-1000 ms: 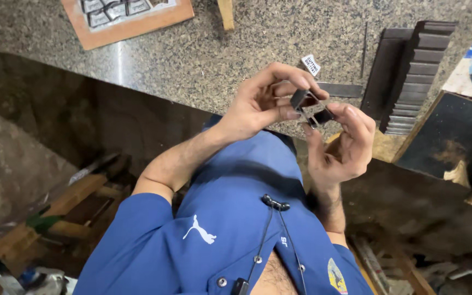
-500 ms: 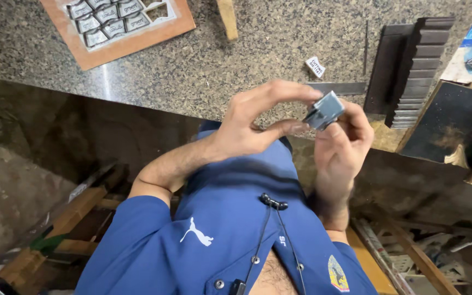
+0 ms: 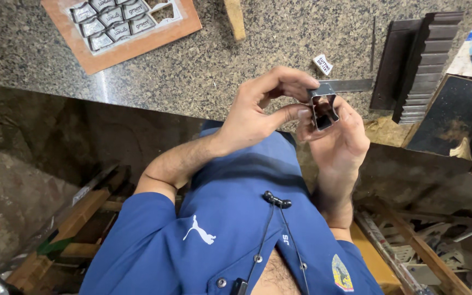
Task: The person assembles small metal letter stamps into a wooden frame on the workbench, fitting each stamp by hand and pressing them into place. They use a hammer to tap the stamps into the holder and use green-handled pliers to trim and adjust the pieces, arranging the finished stamps in rows on the board.
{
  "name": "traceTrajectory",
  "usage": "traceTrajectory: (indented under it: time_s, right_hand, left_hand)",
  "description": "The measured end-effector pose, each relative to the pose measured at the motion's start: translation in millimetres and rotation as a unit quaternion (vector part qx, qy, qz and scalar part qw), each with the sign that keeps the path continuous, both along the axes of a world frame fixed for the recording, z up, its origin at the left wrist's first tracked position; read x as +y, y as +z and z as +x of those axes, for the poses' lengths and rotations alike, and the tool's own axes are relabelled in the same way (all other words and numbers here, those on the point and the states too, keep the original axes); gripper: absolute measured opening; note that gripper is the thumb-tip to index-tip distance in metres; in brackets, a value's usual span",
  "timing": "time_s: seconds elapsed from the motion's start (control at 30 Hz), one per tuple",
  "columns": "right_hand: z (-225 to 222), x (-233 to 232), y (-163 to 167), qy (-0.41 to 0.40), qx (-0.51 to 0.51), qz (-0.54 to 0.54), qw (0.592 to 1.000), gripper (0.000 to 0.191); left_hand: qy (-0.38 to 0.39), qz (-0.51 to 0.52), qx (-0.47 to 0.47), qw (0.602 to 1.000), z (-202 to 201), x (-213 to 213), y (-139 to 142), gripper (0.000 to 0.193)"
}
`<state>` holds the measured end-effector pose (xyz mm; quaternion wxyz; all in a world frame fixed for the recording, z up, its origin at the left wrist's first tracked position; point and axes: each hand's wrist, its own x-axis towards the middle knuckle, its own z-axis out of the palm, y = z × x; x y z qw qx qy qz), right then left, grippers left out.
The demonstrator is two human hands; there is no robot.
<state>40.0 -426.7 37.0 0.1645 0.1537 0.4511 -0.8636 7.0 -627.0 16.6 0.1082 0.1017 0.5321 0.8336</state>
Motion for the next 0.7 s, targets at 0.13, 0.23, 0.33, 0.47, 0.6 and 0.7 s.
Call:
traceTrajectory:
  time_s: [0.13,0.23,0.33,0.47,0.6,0.7]
  right_hand:
    - [-4,1,-9,0.006,0.017,-0.023,1.000,0.041]
    - [-1,6,-19,-0.007,0.012,-0.034,0.999,0.036]
    - [4,11,-29,0.008,0.026,-0.047,0.999,0.033]
    - [3,6,-39,0.046,0.057,-0.077,0.994,0.038]
    - [-25,-22,-48,0.069,0.011,0.007,0.998,0.033]
    - [-71,-59,-69,0.107,0.109,0.207,0.967,0.038]
  left_hand:
    - [-0.005,0.013,-0.008,1.000,-2,-3,1,0.042]
    - [-0.005,-0.029,0.015,0.999,-6,-7,8,0.043]
    - [0.032,-0.120,0.092,0.988,-10,-16,17,0.048]
    - [0.014,-0.170,0.206,0.963,-14,-37,15,0.048]
    - [0.014,-0.216,0.162,0.963,-6,-55,-11,0.047]
    - [0.082,-0.083,-0.013,0.993,-9,-72,-46,0.037]
